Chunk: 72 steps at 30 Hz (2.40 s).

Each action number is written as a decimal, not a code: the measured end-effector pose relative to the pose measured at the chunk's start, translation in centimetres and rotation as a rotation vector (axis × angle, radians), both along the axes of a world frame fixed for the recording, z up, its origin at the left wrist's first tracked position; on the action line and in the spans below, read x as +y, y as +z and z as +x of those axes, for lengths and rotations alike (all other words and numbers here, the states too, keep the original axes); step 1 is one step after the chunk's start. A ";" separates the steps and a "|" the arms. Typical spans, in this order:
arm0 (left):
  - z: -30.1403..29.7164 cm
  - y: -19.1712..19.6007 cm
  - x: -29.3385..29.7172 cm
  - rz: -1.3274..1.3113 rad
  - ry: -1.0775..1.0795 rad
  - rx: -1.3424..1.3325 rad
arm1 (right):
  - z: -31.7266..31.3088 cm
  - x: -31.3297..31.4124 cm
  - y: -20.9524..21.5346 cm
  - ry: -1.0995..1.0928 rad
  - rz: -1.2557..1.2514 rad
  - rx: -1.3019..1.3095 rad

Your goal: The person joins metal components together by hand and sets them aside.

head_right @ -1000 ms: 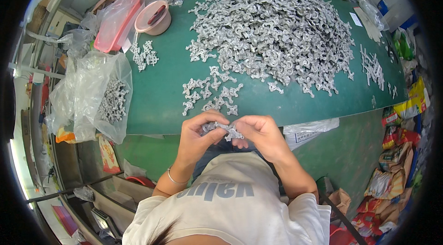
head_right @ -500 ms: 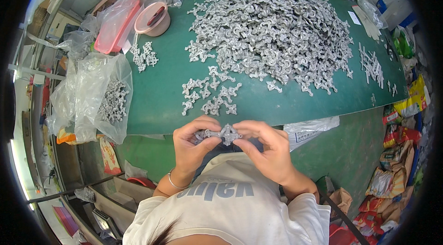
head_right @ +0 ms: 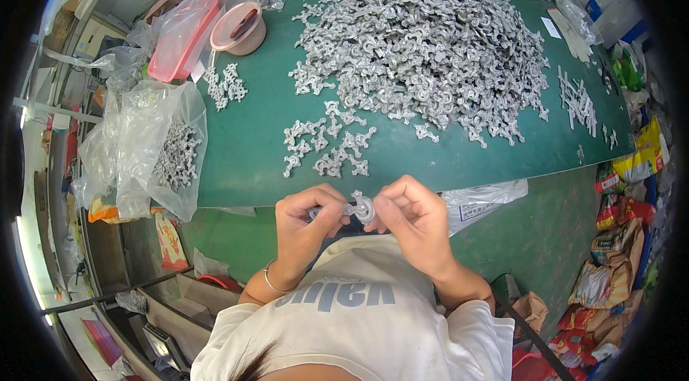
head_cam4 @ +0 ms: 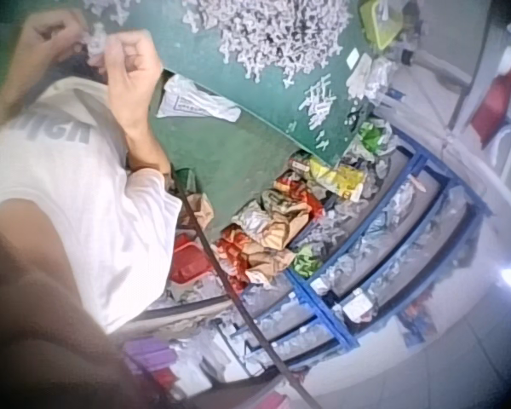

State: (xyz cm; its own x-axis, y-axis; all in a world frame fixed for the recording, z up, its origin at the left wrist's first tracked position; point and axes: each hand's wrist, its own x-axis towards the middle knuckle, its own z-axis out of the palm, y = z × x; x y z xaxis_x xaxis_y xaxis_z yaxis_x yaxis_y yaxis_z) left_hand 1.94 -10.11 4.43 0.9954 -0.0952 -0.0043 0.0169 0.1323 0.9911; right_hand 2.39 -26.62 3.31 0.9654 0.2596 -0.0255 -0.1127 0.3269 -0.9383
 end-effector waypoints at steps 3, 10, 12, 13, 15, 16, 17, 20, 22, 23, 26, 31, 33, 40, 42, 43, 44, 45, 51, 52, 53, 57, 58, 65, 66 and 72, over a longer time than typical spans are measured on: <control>-0.1 0.2 -0.1 -0.004 -0.005 0.018 | -0.1 0.4 -0.2 -0.007 0.078 0.003; -0.3 0.1 0.0 -0.039 0.001 0.011 | 0.0 0.4 -0.1 0.025 0.148 0.034; -0.3 0.2 -0.2 -0.022 -0.006 -0.007 | 0.0 0.4 -0.1 0.013 0.165 0.028; -0.3 0.3 -0.2 -0.005 -0.013 -0.025 | 0.1 0.3 -0.2 0.015 0.166 0.029; -0.3 0.0 -0.1 -0.008 -0.033 -0.037 | 0.1 0.3 -0.2 0.020 0.164 0.015; -0.2 -0.2 -0.1 -0.010 -0.050 -0.048 | 0.2 0.3 -0.4 0.021 0.162 0.015; -0.3 0.0 -0.1 -0.009 -0.047 -0.049 | 0.2 0.5 -0.6 0.006 0.124 0.015; -0.4 -0.3 0.5 -0.210 -0.001 0.254 | 0.7 1.2 -1.1 0.018 -0.044 -0.014; -0.2 -3.0 2.1 -0.369 0.069 0.355 | 1.3 1.7 -1.5 0.048 -0.160 -0.059; 0.1 -4.3 3.6 -0.507 0.142 0.374 | 1.7 1.8 -2.1 0.014 -0.207 -0.032; 1.6 -6.1 8.8 -0.479 0.573 0.195 | 2.9 1.8 -4.6 -0.024 -0.313 -0.028; 0.1 -3.9 10.2 -0.327 0.570 0.130 | 3.2 3.4 -3.4 0.083 -0.143 0.073; 0.1 -3.2 8.4 -0.343 0.475 0.136 | 3.2 4.5 -3.3 0.082 -0.169 0.019; -0.8 -1.8 4.9 -0.175 0.251 0.256 | 2.8 4.8 -2.0 0.053 -0.224 -0.072; -0.8 -0.5 4.2 -0.120 0.211 0.219 | 2.4 4.8 -0.7 0.051 -0.133 -0.065; -0.9 0.0 3.9 -0.071 0.168 0.182 | 2.3 4.6 -0.4 0.083 -0.149 -0.137; -1.0 0.5 3.6 -0.023 0.124 0.143 | 2.2 4.4 -0.1 0.114 -0.166 -0.211; -1.0 1.0 3.3 -0.030 0.118 0.137 | 2.2 4.3 0.1 0.112 -0.139 -0.224; -1.2 1.8 2.5 -0.056 0.104 0.058 | 1.6 3.7 1.7 0.129 0.056 -0.048; -1.3 1.9 2.4 -0.057 0.099 0.059 | 1.6 3.6 1.7 0.124 0.055 -0.047; -1.3 2.0 2.3 -0.094 0.099 0.076 | 1.5 3.5 1.7 0.136 0.074 -0.047; -1.6 2.2 2.2 -0.189 0.091 0.113 | 1.4 3.4 1.3 0.167 0.114 -0.075; -1.7 2.2 2.2 -0.189 0.090 0.114 | 1.4 3.3 1.3 0.165 0.114 -0.074; -1.9 2.3 2.2 -0.328 0.051 0.227 | 1.1 3.4 1.4 0.175 0.206 -0.060; -1.9 2.4 2.2 -0.369 0.030 0.258 | 1.0 3.4 1.4 0.168 0.218 -0.059; -1.9 2.2 2.4 -0.504 -0.027 0.298 | 0.9 3.6 1.5 0.144 0.232 -0.084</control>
State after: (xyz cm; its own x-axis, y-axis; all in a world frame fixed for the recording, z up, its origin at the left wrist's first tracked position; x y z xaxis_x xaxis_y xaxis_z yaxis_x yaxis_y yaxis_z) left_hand 0.01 -7.76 6.67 0.9554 -0.1838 -0.2310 0.2952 0.5818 0.7579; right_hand 3.29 -23.02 4.79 0.9142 0.3841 0.1291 -0.0990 0.5206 -0.8481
